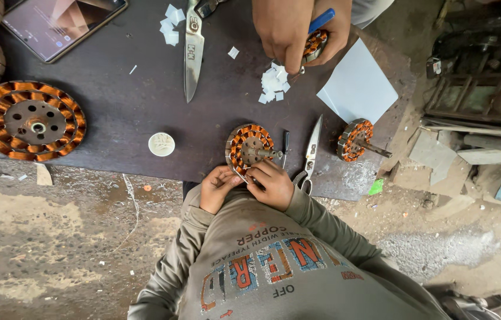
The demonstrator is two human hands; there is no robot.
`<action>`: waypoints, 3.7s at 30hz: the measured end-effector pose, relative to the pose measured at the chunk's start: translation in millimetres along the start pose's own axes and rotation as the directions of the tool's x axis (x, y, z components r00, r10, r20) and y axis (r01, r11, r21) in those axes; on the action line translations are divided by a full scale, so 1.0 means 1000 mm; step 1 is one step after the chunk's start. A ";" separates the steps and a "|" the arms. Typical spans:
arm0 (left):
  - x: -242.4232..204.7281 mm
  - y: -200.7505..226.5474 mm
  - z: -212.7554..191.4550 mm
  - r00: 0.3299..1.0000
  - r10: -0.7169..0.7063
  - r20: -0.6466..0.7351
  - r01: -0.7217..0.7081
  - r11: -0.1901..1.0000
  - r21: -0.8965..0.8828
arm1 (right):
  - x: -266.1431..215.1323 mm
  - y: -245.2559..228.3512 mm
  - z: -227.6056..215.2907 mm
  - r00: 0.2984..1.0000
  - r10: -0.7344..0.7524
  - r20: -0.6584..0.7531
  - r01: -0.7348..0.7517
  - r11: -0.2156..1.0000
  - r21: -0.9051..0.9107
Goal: The person inserts small white plastic pieces into the slots of a copper-wound stator core. They use a pair of scissors to trim the excess length of the inserted pieces. The person handles multiple stator cores, moving them around the workbench.
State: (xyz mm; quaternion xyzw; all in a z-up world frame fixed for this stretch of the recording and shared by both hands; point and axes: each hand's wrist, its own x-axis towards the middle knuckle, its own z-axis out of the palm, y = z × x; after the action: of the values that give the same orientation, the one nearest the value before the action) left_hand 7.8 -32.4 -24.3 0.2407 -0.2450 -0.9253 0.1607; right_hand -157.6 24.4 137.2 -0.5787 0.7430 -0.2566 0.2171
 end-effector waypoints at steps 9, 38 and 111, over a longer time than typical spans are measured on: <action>-0.002 0.006 0.002 0.998 -0.049 -0.045 0.052 0.997 0.060 | 0.000 0.009 0.002 1.000 -0.015 0.009 0.015 0.999 0.041; -0.003 -0.015 0.005 0.991 0.093 -0.098 -0.094 0.996 -0.003 | -0.028 0.004 0.011 0.977 0.020 -0.212 0.012 0.989 0.150; -0.008 -0.011 0.027 0.984 0.149 -0.102 -0.148 0.989 0.015 | -0.042 -0.010 -0.023 0.981 0.073 -0.182 -0.067 0.997 0.040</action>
State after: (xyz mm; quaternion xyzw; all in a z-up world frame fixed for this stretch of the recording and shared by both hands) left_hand -1.7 -9.9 -6.9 0.2696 -0.2573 -0.8962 0.2407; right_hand -154.4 66.4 161.9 -0.5225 0.7753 -0.3134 0.1663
